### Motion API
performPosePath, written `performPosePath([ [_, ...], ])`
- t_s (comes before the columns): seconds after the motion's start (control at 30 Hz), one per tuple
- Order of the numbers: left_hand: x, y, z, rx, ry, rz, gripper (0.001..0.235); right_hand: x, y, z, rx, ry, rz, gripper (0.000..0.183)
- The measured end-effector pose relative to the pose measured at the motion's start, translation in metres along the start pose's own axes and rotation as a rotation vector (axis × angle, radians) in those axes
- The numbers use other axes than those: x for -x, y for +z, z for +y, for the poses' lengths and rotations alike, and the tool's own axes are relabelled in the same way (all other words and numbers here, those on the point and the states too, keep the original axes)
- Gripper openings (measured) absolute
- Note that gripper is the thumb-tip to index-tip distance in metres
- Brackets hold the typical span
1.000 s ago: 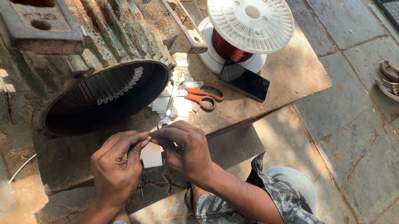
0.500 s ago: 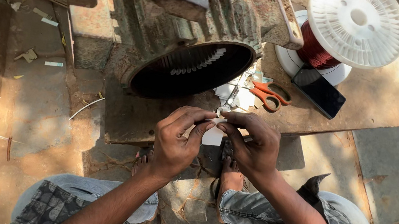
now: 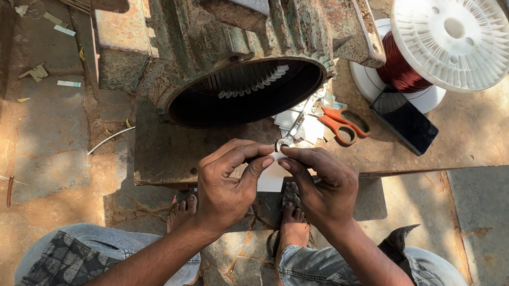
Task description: The person is repairing an electrical motor by inserting white insulating paper into the slots of the motor stator. They use a wrench to tighten components and handle small pieces of paper and wire.
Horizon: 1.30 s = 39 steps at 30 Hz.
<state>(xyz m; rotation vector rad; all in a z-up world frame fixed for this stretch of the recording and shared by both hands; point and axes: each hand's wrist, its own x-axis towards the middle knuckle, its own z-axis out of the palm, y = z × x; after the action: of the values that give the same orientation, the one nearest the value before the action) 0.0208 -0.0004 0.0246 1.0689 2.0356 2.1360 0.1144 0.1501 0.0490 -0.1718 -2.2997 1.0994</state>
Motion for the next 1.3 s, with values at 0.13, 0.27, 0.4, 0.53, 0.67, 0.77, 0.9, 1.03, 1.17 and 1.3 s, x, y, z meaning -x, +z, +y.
performPosePath([
  [0.13, 0.002, 0.000, -0.003, -0.060, 0.042, -0.033, 0.010, 0.001, 0.000, 0.001, 0.019, -0.022, -0.009, 0.015],
  [0.27, 0.003, 0.002, -0.006, -0.220, 0.161, -0.019, 0.009, 0.000, 0.003, 0.002, 0.066, -0.046, 0.005, 0.012],
  [0.4, 0.003, 0.005, -0.007, -0.312, 0.168, -0.042, 0.008, -0.002, 0.006, 0.002, 0.156, -0.031, -0.037, 0.007],
  [0.53, -0.001, 0.003, -0.006, -0.232, 0.148, -0.053, 0.008, -0.006, 0.000, -0.001, 0.191, -0.114, -0.041, 0.008],
  [0.67, -0.003, -0.002, -0.004, -0.045, 0.045, -0.069, 0.012, -0.007, -0.005, -0.005, 0.213, -0.143, -0.024, 0.010],
  [0.77, -0.002, -0.003, -0.004, -0.008, 0.010, -0.055, 0.011, -0.005, -0.005, -0.007, 0.164, -0.128, -0.036, 0.022],
  [0.9, 0.000, -0.002, -0.004, -0.152, 0.163, -0.043, 0.012, -0.003, -0.001, -0.008, 0.180, -0.113, -0.010, 0.017],
  [1.03, 0.001, -0.002, -0.005, -0.261, 0.231, -0.044, 0.013, -0.003, 0.000, -0.006, 0.173, -0.104, 0.003, 0.014],
  [1.17, 0.000, -0.001, -0.006, -0.313, 0.249, -0.080, 0.015, -0.002, 0.000, -0.005, 0.142, -0.069, -0.003, 0.009],
  [1.3, -0.001, 0.001, -0.005, -0.291, 0.232, -0.068, 0.014, -0.001, 0.001, -0.005, 0.153, -0.067, 0.001, 0.007],
])
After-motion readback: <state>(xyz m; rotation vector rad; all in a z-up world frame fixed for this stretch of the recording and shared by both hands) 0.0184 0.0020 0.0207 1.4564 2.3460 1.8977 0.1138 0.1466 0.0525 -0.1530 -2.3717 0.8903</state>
